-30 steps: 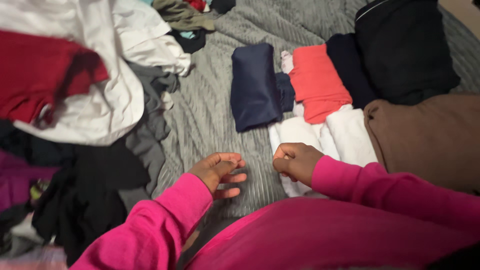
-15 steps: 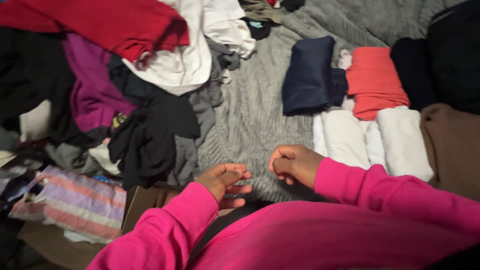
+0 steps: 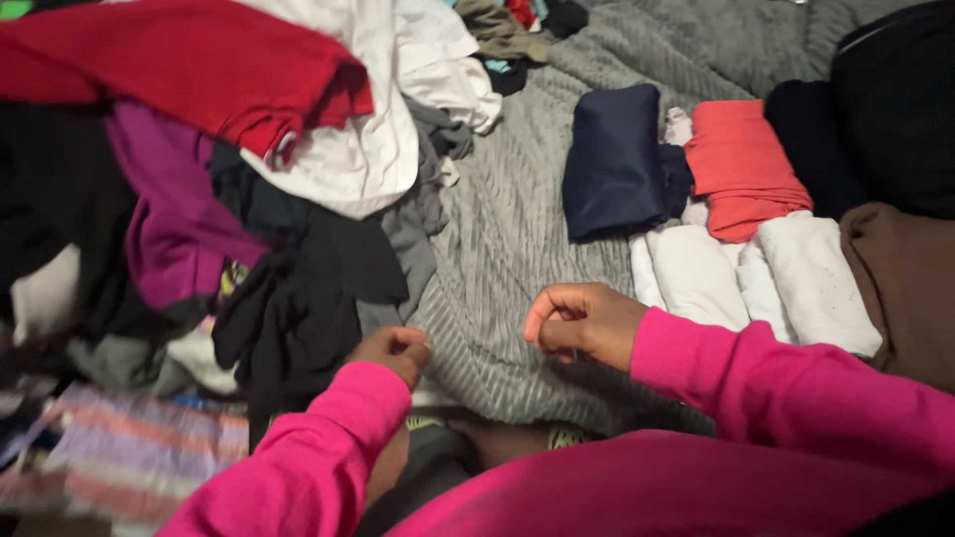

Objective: The person folds several clothing items by hand, including a navy shirt, a red knit beanie, a black garment, and a pink fabric item, placing each folded piece into stacks on a bed.

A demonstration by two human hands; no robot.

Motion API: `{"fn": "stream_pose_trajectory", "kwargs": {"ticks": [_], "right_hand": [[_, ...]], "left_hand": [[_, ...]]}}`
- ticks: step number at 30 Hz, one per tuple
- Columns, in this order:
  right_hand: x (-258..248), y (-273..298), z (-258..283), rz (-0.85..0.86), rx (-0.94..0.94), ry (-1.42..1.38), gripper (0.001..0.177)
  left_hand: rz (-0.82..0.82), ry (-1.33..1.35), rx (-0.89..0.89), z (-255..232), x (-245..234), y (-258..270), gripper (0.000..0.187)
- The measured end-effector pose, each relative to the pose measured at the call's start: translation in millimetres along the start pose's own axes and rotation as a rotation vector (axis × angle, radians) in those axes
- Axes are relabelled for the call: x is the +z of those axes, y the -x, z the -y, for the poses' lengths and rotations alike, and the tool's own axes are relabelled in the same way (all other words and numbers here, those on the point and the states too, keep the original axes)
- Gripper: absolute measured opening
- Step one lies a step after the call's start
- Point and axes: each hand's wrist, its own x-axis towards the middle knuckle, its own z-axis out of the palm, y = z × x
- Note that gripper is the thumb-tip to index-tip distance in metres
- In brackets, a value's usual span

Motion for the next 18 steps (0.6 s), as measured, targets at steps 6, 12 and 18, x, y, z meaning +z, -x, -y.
{"fn": "stream_pose_trajectory", "kwargs": {"ticks": [6, 12, 18], "right_hand": [[19, -28, 26, -0.110, 0.000, -0.013, 0.020], [53, -73, 64, -0.209, 0.014, -0.123, 0.021], [76, -97, 97, -0.299, 0.044, -0.158, 0.022]], "left_hand": [[-0.358, -0.645, 0.292, -66, -84, -58, 0.066], [-0.467, -0.954, 0.539, -107, -173, -114, 0.079], [-0.344, -1.152, 0.641, -131, -213, -160, 0.081]]}}
